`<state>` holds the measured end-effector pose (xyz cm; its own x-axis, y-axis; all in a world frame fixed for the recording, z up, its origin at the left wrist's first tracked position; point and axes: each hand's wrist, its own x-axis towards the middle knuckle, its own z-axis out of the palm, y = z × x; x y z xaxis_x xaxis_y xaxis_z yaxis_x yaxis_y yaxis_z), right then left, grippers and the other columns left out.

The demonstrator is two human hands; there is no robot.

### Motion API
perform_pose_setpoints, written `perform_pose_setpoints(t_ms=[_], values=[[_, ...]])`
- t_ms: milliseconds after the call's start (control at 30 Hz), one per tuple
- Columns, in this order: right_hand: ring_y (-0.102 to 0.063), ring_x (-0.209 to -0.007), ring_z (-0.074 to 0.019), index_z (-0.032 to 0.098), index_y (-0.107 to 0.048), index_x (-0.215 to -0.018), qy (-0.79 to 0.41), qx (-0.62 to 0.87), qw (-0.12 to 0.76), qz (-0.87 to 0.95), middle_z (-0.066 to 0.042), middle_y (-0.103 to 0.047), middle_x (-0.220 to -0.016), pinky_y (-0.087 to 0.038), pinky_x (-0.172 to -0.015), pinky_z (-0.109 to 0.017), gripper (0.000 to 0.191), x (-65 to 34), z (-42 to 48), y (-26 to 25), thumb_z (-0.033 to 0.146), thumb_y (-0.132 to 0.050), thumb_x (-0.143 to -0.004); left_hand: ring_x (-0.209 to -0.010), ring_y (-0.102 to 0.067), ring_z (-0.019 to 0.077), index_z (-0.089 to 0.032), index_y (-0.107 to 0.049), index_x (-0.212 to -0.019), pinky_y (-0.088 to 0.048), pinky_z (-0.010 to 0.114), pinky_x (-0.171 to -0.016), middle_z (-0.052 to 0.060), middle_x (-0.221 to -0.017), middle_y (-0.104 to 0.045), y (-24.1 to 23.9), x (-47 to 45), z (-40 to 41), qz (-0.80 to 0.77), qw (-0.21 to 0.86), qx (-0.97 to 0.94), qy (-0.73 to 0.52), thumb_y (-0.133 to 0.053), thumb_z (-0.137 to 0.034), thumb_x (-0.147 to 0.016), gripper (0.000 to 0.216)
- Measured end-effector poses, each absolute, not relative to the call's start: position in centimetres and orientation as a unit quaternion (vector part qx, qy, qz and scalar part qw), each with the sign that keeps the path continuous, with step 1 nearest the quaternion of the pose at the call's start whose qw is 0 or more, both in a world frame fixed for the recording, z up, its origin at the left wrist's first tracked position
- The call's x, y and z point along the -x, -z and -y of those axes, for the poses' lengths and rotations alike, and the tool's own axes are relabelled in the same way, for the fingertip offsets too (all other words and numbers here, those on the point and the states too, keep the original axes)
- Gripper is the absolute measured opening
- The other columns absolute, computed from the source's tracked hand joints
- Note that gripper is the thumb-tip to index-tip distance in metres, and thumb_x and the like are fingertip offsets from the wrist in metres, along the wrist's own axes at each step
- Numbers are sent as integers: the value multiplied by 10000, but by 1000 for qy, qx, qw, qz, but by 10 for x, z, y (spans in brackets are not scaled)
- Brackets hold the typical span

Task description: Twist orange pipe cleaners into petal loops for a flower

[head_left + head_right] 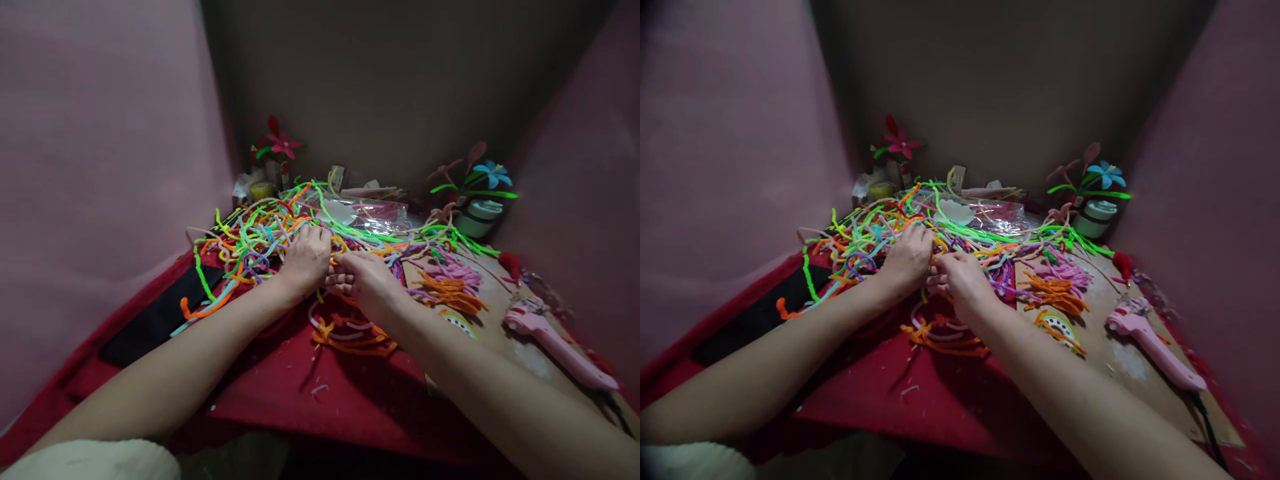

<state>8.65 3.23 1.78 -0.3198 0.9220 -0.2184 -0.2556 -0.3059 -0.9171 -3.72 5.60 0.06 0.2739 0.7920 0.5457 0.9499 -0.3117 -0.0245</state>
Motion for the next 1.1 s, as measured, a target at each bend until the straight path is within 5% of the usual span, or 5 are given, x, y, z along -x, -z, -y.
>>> perform_pose_setpoints(t_ms=[400, 633, 833, 1000, 1100], values=[[-369, -466, -54, 149, -496, -542, -440, 432, 482, 623, 57, -427, -498, -323, -463, -193, 238, -99, -51, -18, 285, -598, -709, -895, -486, 270, -129, -548, -894, -404, 363, -758, 138, -914, -566, 1, 43, -59, 537, 177, 799, 206, -363, -99, -830, 198], [-110, -345, -35, 177, -482, -627, -671, 382, 422, 475, 112, -208, -407, -111, -334, -169, 208, -117, -24, -48, 297, -552, -781, -669, -506, 169, -164, -549, -772, -368, 263, -601, 48, -744, -562, 16, 66, -79, 548, 63, 799, 240, -430, -92, -778, 139], [-89, -368, -37, 152, -588, -756, -669, 404, 420, 462, 107, -182, -416, -93, -337, -179, 191, -176, 21, -62, 341, -583, -788, -628, -511, 156, -154, -579, -670, -381, 249, -592, 31, -653, -572, 18, 84, -95, 539, 11, 800, 264, -488, -121, -720, 109], [-125, -385, -42, 177, -499, -644, -681, 408, 417, 442, 92, -213, -438, -118, -356, -194, 267, -209, 44, -39, 382, -613, -771, -846, -573, 152, -143, -605, -971, -426, 253, -768, 55, -924, -646, -32, 64, -63, 504, -30, 794, 339, -352, -265, -882, 295], [-135, -403, -41, 178, -405, -575, -689, 413, 402, 440, 88, -227, -449, -117, -372, -194, 362, -213, 43, -17, 401, -620, -764, -919, -582, 146, -178, -579, -1078, -433, 236, -787, 41, -1033, -645, -55, 39, -23, 393, -247, 841, 279, -394, -331, -893, 303]])
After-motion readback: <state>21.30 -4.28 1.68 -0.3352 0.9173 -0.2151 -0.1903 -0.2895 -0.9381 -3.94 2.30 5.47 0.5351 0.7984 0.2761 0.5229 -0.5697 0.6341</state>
